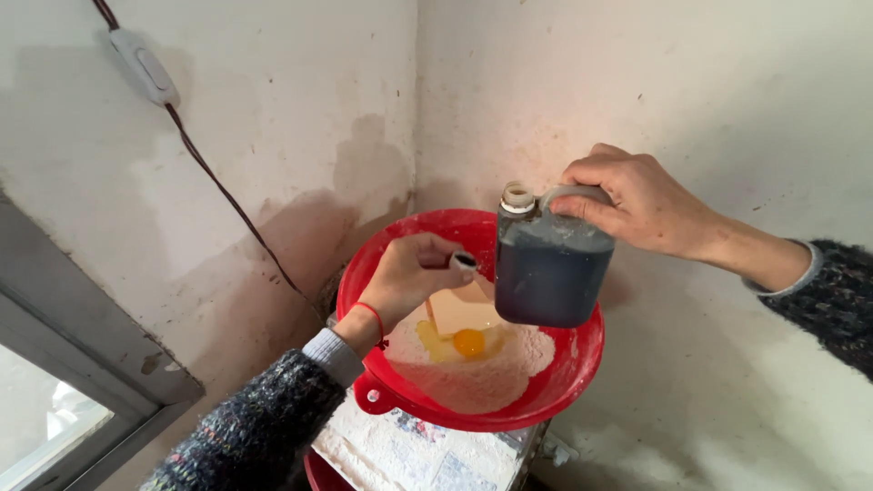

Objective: Gathering and adding flour, sugar, butter, and eggs into a bowl to prepare ingredients for baking.

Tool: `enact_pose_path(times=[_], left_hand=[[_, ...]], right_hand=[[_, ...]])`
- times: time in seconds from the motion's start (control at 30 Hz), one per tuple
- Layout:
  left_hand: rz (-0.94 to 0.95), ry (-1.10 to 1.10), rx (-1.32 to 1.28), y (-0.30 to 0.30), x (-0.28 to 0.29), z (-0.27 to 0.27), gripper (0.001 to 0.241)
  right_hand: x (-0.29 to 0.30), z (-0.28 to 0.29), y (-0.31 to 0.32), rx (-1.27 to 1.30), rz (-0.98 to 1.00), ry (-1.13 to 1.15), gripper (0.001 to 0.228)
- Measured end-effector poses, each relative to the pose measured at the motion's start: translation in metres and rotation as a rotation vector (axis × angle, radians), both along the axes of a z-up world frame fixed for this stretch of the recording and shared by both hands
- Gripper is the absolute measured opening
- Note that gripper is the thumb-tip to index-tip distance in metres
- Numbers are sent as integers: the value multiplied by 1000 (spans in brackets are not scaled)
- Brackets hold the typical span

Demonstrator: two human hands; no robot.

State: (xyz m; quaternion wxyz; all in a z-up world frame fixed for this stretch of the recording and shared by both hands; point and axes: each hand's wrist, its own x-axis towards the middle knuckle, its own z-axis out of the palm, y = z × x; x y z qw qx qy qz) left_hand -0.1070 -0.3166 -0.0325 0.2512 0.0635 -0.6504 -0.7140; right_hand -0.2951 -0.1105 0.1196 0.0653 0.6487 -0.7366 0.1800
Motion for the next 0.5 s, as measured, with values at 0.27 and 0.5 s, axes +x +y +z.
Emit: enact_pose_path(times=[0.27, 0.5], left_hand=[[193, -587, -673, -10, -9, -27, 31], [131, -586, -1195, -9, -39, -60, 13]], right_hand=[[-6, -9, 5, -3, 9, 7, 26], [-5, -9, 7, 25, -32, 4, 27]])
